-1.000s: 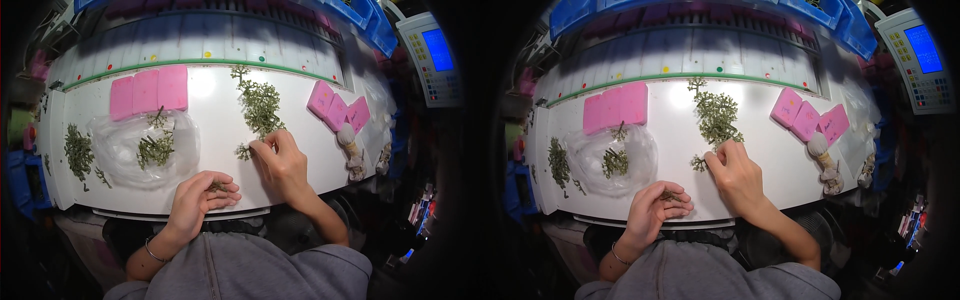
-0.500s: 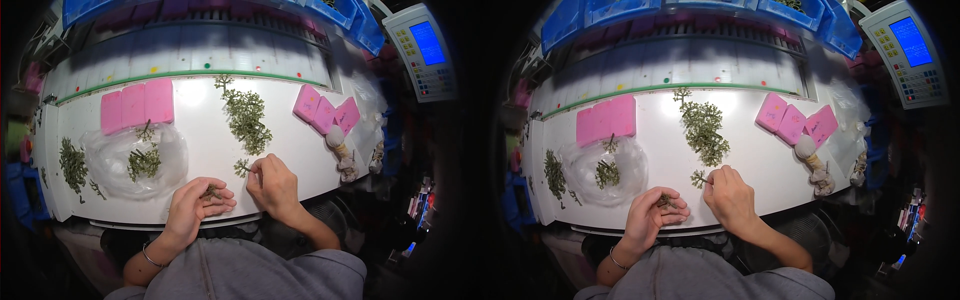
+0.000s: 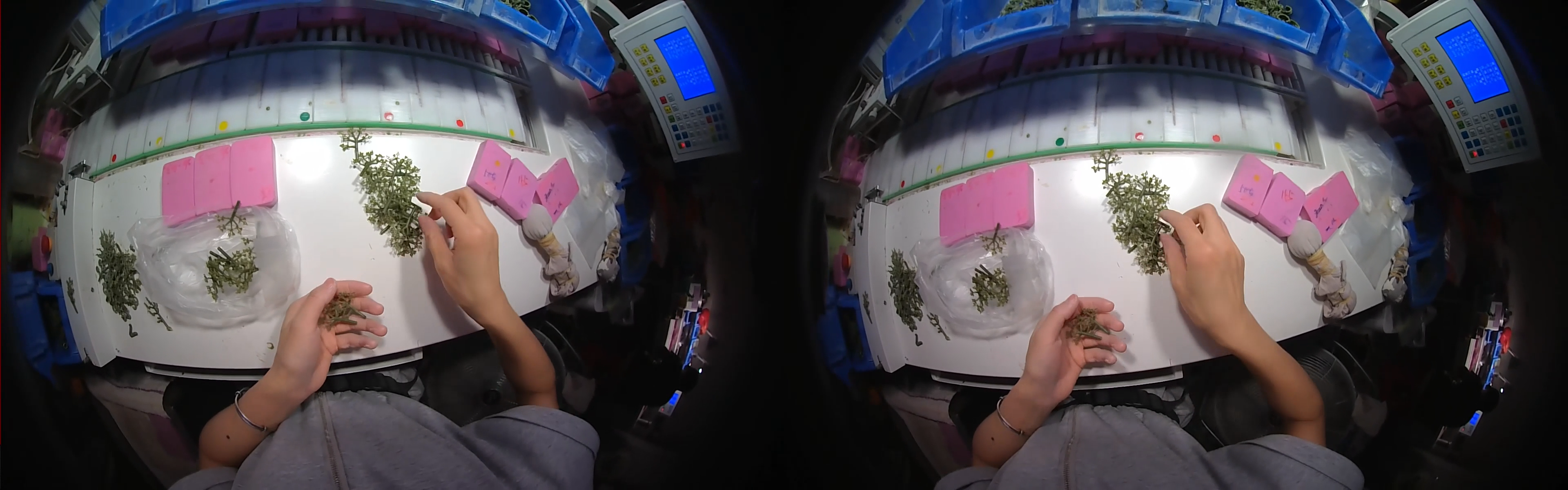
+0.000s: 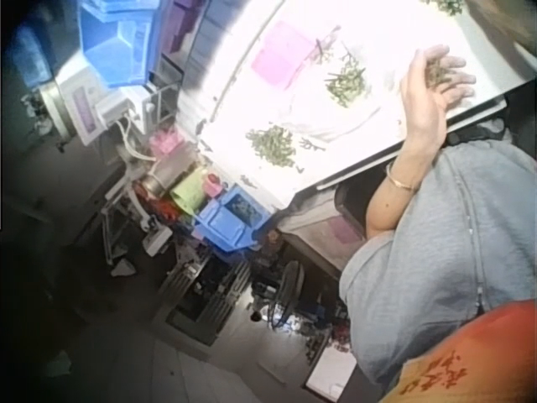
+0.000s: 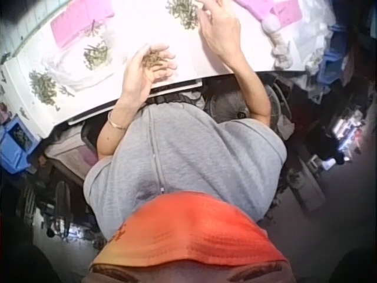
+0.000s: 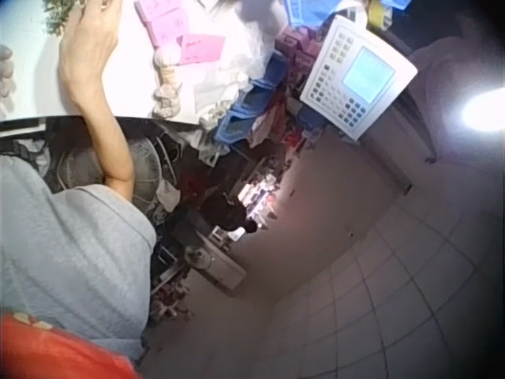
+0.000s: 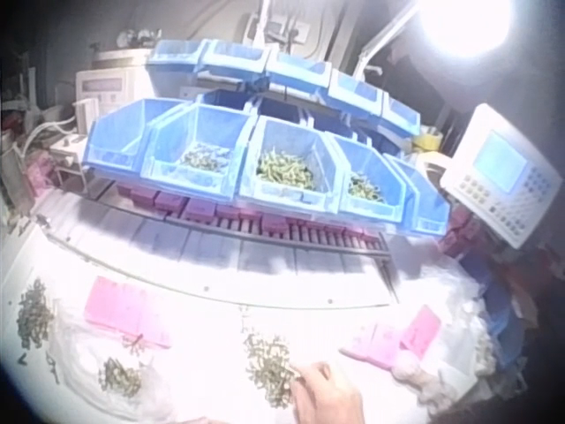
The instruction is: The person sorts dried green herbs by hand, separating leaves and small stems from larger stalks on a white work surface. The separated herbs are placed into clear plastic bags, while the larger stems are discarded or set aside. The person repeatedly retrieves more herbs from blue bins to continue the sorting process.
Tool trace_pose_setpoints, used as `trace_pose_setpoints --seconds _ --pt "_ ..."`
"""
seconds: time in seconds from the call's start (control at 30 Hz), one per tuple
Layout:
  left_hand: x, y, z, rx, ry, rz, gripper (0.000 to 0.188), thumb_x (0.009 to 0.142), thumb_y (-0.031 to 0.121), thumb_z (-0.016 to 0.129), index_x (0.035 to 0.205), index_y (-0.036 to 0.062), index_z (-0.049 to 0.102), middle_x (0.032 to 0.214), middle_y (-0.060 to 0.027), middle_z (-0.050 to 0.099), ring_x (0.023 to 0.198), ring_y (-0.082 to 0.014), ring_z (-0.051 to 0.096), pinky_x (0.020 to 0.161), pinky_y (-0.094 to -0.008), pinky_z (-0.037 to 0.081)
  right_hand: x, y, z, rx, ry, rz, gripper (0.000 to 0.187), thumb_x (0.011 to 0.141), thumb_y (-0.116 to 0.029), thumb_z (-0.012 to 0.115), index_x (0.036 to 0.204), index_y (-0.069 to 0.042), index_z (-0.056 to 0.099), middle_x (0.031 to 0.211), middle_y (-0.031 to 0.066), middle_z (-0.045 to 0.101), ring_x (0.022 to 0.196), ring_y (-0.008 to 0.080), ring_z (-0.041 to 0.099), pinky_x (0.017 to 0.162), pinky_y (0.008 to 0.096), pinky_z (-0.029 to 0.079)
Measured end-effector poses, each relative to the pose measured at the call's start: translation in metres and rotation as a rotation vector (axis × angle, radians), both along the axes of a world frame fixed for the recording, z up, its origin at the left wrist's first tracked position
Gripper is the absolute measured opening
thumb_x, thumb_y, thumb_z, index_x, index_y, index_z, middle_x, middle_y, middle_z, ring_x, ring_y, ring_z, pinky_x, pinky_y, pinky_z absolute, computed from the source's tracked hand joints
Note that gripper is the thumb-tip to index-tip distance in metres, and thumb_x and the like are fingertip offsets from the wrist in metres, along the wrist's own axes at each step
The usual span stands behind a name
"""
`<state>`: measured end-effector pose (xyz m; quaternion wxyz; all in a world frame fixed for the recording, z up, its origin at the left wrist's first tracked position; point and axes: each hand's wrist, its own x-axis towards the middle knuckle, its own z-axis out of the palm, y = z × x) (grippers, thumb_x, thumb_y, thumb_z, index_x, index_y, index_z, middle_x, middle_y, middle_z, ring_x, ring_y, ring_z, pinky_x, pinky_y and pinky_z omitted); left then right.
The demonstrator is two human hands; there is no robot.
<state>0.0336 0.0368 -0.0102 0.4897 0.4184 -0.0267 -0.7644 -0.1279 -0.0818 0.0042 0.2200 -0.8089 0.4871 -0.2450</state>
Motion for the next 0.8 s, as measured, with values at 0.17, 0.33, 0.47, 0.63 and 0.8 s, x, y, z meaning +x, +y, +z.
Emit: trace_pose_setpoints --seconds 0.17,0.33,0.47,0.63,0.8 --pt "0.001 0.005 -0.001 0.001 -0.023 0.03 0.041 0.096 0.027 0.029 0.106 -0.0071 0.05 0.09 -0.0169 0.061 0.078 -0.0246 0.064 0.066 -0.032 0.055 0.005 0.006 -0.007 0.096 0.009 -0.02 0.014 0.076 -0.007 0.065 0.089 -0.003 0.061 0.078 0.0074 0.051 0.065 0.0195 0.054 0.058 0.0321 0.044" --pt "0.002 0.005 -0.002 -0.016 -0.024 0.022 0.041 0.096 0.027 0.029 0.105 -0.0071 0.05 0.09 -0.0169 0.06 0.077 -0.0245 0.064 0.066 -0.0316 0.055 0.002 0.012 -0.011 0.183 -0.069 -0.009 0.014 0.074 -0.005 0.066 0.088 -0.004 0.061 0.075 0.0069 0.05 0.062 0.0177 0.053 0.056 0.0301 0.044" --pt "0.001 0.004 -0.002 -0.02 -0.022 0.021 0.04 0.096 0.026 0.029 0.105 -0.0073 0.05 0.09 -0.0169 0.06 0.077 -0.0244 0.064 0.067 -0.0313 0.055 0.002 0.017 -0.011 0.102 -0.037 0.043 0.017 0.073 -0.003 0.065 0.089 -0.005 0.061 0.078 0.0069 0.049 0.066 0.0195 0.053 0.056 0.0315 0.044" --pt "0.001 0.005 -0.001 -0.026 -0.029 0.019 0.04 0.096 0.026 0.029 0.105 -0.0076 0.05 0.09 -0.0169 0.06 0.078 -0.0244 0.064 0.067 -0.0314 0.055 0.004 0.023 -0.012 -0.052 0.062 0.111 0.019 0.069 -0.003 0.066 0.087 -0.005 0.059 0.081 0.0073 0.048 0.076 0.0231 0.051 0.055 0.0338 0.044" --pt "0.0 0.007 -0.003 -0.026 -0.043 0.03 0.04 0.096 0.026 0.029 0.105 -0.0074 0.05 0.089 -0.017 0.061 0.077 -0.0252 0.064 0.066 -0.0317 0.055 0.009 0.025 -0.012 -0.057 0.061 0.125 0.016 0.068 -0.003 0.066 0.082 -0.005 0.058 0.081 0.007 0.047 0.077 0.0232 0.051 0.055 0.0341 0.044"
